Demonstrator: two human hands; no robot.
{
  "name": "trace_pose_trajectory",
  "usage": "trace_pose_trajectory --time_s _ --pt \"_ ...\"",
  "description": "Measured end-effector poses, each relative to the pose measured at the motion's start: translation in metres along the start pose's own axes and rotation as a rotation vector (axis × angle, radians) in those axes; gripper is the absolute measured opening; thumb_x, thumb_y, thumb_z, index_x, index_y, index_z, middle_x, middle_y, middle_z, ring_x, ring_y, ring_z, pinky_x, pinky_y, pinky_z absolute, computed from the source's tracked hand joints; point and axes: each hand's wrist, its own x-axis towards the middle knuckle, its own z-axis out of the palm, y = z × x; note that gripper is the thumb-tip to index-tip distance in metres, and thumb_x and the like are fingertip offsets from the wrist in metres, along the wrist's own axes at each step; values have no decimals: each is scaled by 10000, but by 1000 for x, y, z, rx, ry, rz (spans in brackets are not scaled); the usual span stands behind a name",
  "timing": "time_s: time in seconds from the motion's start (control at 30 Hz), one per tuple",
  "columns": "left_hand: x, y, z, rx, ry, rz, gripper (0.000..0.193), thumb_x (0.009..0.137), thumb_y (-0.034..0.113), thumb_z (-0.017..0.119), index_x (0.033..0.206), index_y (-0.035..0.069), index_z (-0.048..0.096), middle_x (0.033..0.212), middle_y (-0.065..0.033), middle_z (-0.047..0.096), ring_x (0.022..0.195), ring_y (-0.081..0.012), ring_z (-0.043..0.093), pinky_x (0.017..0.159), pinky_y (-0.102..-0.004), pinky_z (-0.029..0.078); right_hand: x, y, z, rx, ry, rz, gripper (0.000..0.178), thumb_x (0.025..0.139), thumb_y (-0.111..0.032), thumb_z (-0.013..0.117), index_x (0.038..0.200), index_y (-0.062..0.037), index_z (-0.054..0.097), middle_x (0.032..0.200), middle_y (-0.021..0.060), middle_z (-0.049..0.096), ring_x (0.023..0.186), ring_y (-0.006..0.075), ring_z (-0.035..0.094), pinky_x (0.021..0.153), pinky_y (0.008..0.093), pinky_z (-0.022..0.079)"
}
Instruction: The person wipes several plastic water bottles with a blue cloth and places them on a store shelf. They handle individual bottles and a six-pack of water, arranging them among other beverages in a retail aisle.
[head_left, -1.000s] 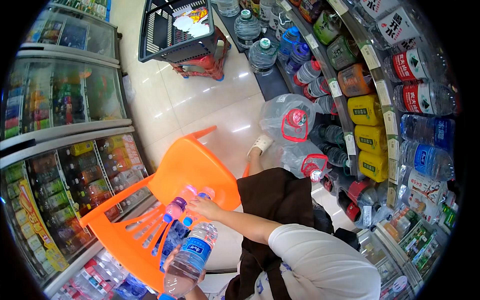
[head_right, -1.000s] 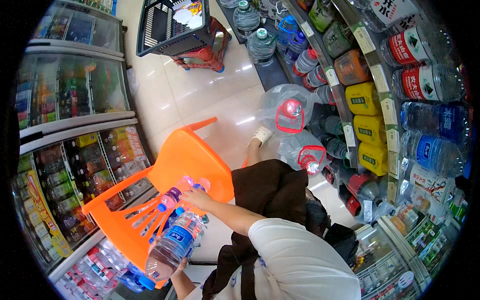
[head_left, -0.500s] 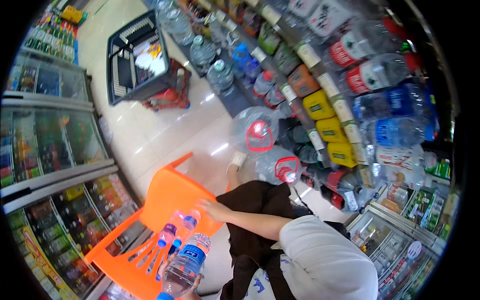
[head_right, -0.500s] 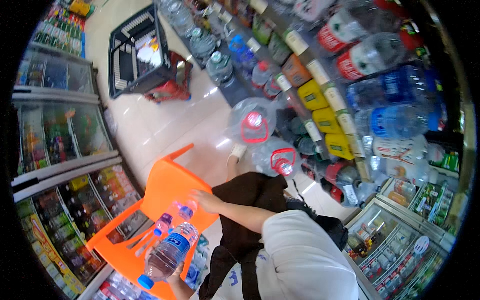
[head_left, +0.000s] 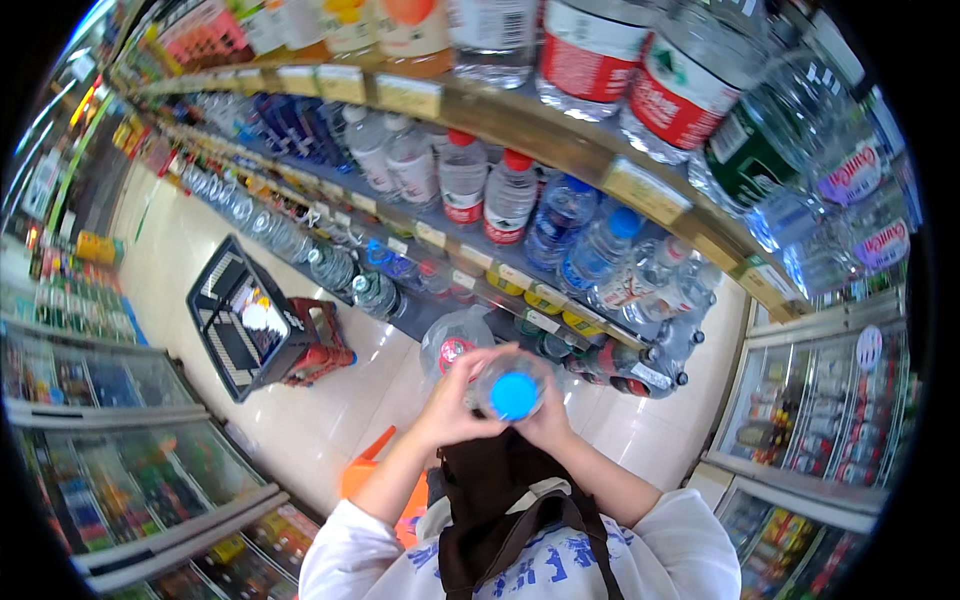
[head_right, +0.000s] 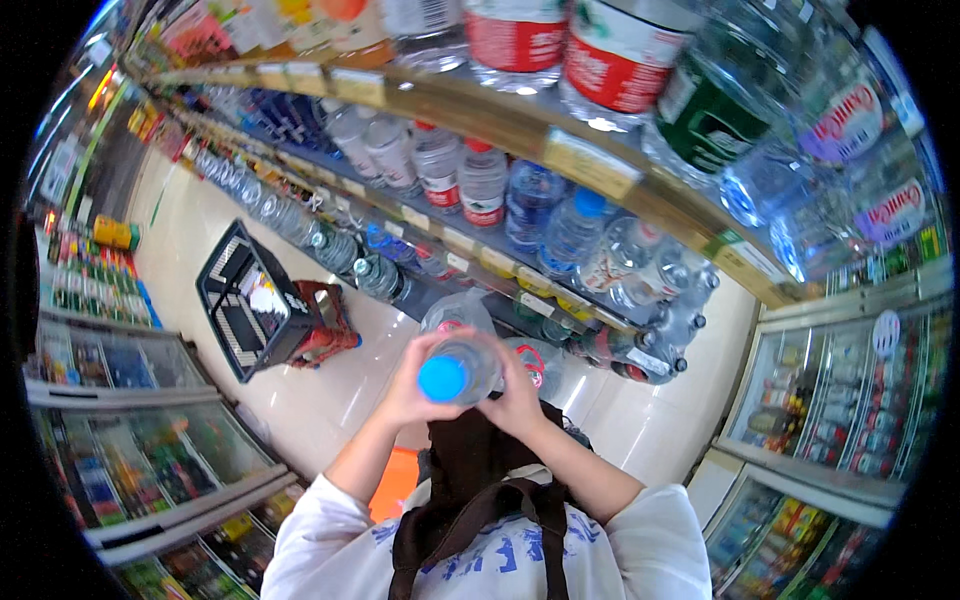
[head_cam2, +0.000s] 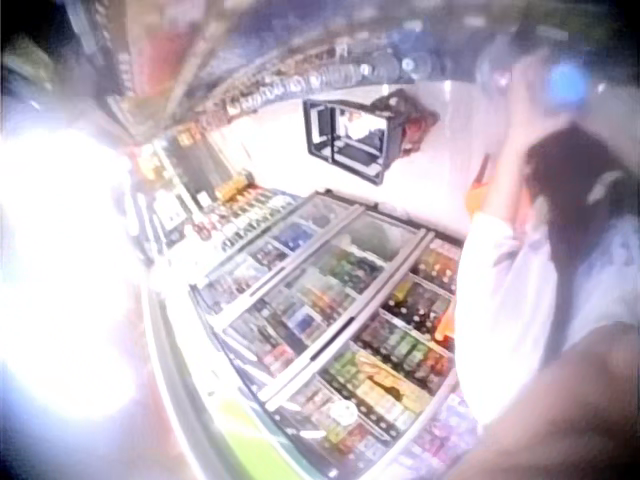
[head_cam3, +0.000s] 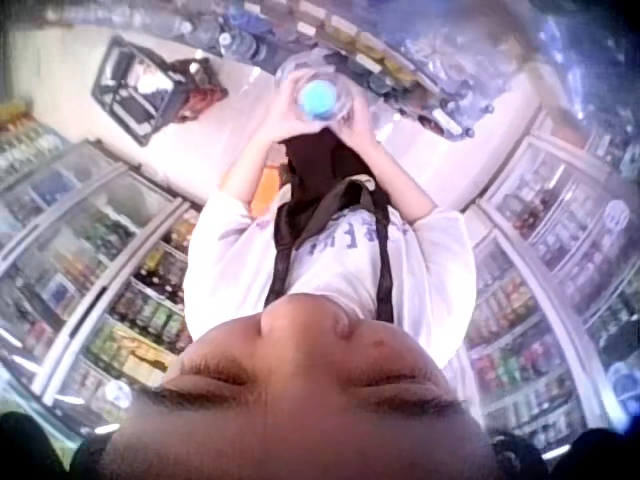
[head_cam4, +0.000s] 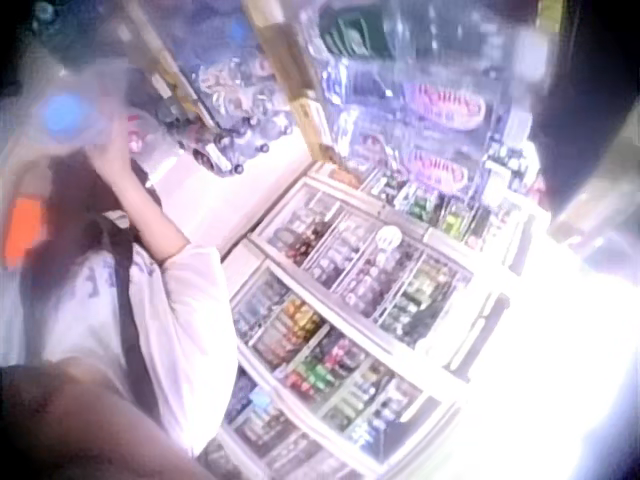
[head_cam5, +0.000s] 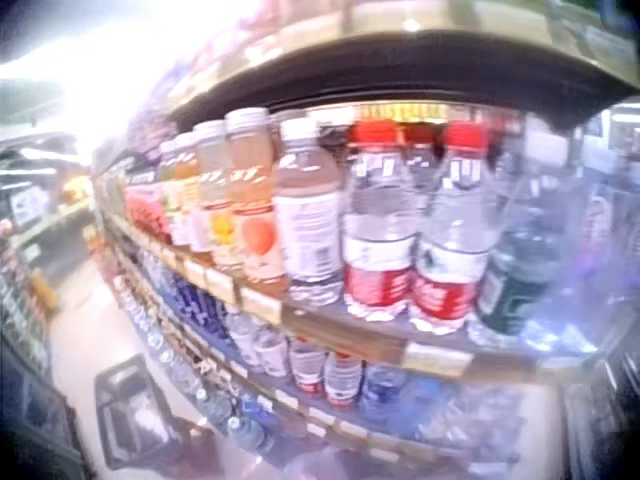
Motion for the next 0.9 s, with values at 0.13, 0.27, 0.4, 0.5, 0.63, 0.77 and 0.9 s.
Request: trace_pose_trajectory --time_s 0.13,0.27,0.4,0.5,0.63,0.77,0.9 --pt "55 -9 16 94 -160 61 865 585 110 728 1261 42 193 1323 -191 218 1227 -288 239 986 -383 235 2 48 -7 137 334 276 648 582 -29 681 1152 -16 373 1140 138 450 1047 244 459 874 335 369" --pt "62 -67 17 209 -254 -61 879 600 118 716 1288 35 175 1315 -184 239 1224 -307 236 987 -374 233 41 25 -20 329 487 299 645 574 -108 749 1107 -5 400 1072 117 493 1001 205 484 849 328 381" --pt "92 -81 26 321 -254 -61 794 616 77 684 1268 18 235 1261 -183 329 1184 -301 306 953 -359 283 48 56 -23 217 615 256 648 570 -191 767 1076 5 413 1062 111 502 982 200 493 830 319 387" --pt "105 -81 36 387 -225 -80 688 631 45 654 1226 8 310 1198 -172 407 1128 -295 379 919 -350 317 58 48 -30 -11 686 112 621 583 -141 720 1106 -18 408 1100 150 461 1043 264 449 880 337 351" --pt "109 -104 43 496 -207 147 541 652 20 620 1149 3 407 1141 -156 463 1055 -283 444 885 -344 346 61 46 -36 -238 658 1 624 585 -90 671 1147 -48 404 1190 169 375 1121 311 371 921 362 319" --pt "110 -116 42 453 -190 170 488 661 35 626 1114 20 446 1092 -157 496 995 -284 480 851 -345 368 62 52 -33 -209 609 78 652 584 -100 671 1173 -51 394 1221 170 350 1143 323 347 935 379 304" --pt "115 -105 39 282 -395 -201 448 673 22 600 1097 29 457 1110 -176 476 1007 -292 475 831 -337 379 62 51 -32 -282 626 147 708 606 -120 660 1223 -22 327 1238 173 348 1134 318 355 941 371 287"
